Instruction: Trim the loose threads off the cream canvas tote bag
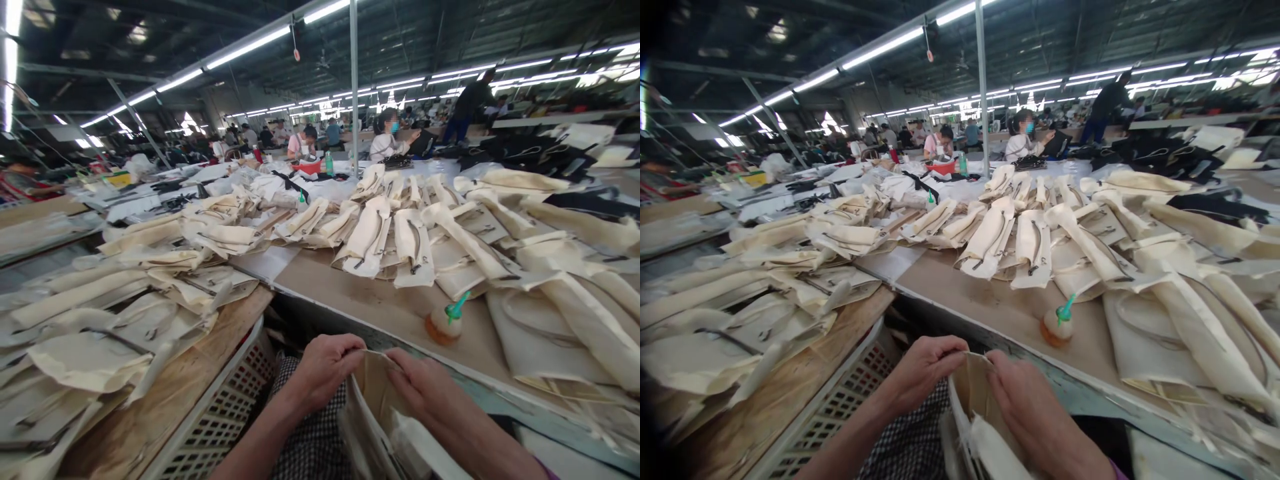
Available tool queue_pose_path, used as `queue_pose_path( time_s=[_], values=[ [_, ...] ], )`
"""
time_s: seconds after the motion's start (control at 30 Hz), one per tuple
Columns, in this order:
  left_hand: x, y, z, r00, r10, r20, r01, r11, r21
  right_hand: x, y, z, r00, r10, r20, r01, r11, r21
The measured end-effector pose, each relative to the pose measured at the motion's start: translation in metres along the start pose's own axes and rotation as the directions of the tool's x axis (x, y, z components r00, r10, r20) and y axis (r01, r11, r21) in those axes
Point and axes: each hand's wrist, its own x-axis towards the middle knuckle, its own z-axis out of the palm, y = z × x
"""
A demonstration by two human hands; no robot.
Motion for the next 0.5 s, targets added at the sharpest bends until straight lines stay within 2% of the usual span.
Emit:
queue_pose_path(
  time_s=[0.13, 0.23, 0.33, 0.4, 0.5],
  values=[
    [-0.017, 0.002, 0.015, 0.998, 0.059, -0.031, -0.059, 0.998, -0.012, -0.010, 0.000, 0.011, 0.993, -0.109, 0.032, 0.109, 0.994, 0.002],
    [-0.029, 0.012, 0.021, 0.992, 0.121, -0.023, -0.122, 0.991, -0.062, -0.011, -0.011, 0.004, 0.991, -0.134, 0.032, 0.134, 0.991, -0.028],
    [-0.039, 0.013, 0.020, 0.985, 0.171, -0.033, -0.174, 0.957, -0.231, -0.017, -0.007, -0.010, 0.990, -0.134, 0.030, 0.134, 0.991, 0.010],
    [-0.044, 0.003, 0.017, 0.986, 0.137, -0.100, -0.164, 0.916, -0.367, -0.030, 0.010, -0.024, 0.995, -0.098, -0.013, 0.099, 0.991, 0.088],
    [-0.051, -0.022, 0.013, 0.974, -0.025, -0.223, -0.089, 0.868, -0.488, -0.064, 0.042, -0.054, 0.987, 0.058, -0.152, -0.024, 0.976, 0.215]
  ],
)
